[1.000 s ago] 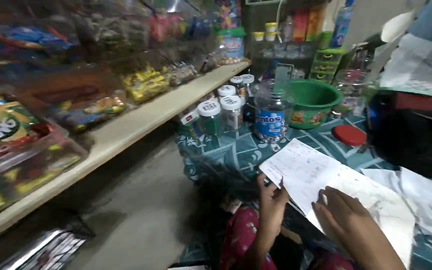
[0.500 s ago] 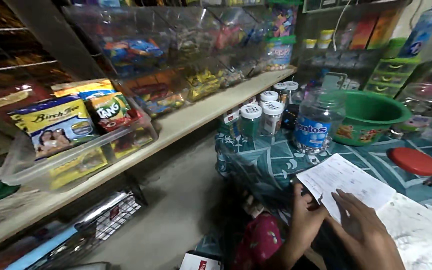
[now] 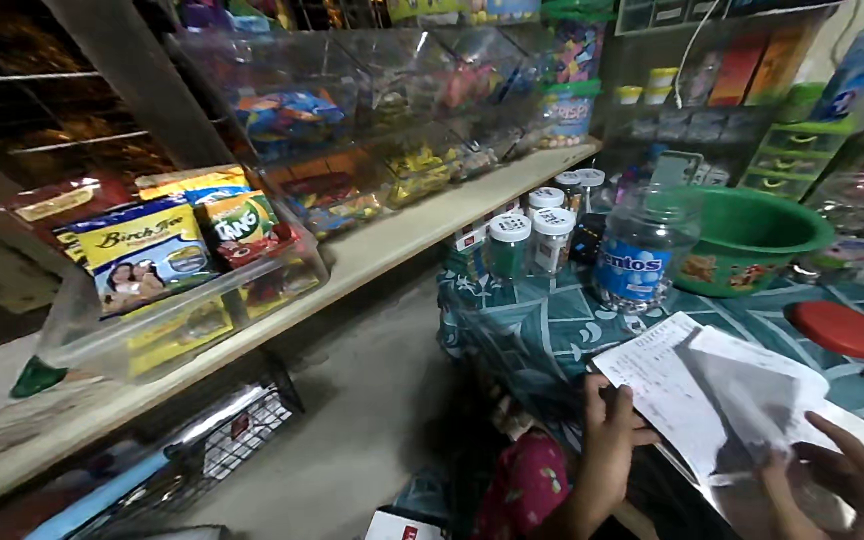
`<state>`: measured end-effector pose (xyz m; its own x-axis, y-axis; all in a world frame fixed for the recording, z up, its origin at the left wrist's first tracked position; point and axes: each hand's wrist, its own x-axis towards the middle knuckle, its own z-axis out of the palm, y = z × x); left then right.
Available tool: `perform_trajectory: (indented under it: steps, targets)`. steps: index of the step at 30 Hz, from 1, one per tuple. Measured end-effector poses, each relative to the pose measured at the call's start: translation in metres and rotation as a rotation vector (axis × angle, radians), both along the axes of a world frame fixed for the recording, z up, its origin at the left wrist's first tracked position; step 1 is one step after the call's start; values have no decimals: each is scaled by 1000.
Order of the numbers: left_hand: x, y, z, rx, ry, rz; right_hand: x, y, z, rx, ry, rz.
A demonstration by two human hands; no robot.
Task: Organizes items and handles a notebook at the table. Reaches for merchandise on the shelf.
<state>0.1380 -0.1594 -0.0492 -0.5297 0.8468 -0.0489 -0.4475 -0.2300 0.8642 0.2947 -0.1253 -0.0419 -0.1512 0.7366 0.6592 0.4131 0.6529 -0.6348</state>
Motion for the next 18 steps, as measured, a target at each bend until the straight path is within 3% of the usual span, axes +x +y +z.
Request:
perform_trajectory:
  steps: [7, 9, 13, 15, 18]
  targets:
    - [6, -7, 4, -40, 44, 40, 26, -28, -13, -139, 187, -147]
    - [2, -8, 0, -69, 267, 143, 33, -38, -14, -195, 102, -199]
    - [-15, -6, -13, -52, 948, 497, 40, -46, -17, -221, -89, -292]
    - [-27, -2, -14, -25, 1175, 517, 41, -46, -23, -202, -121, -391]
    - [-38, 4, -20, -130, 1486, 362, 43, -47, -27, -205, -154, -478]
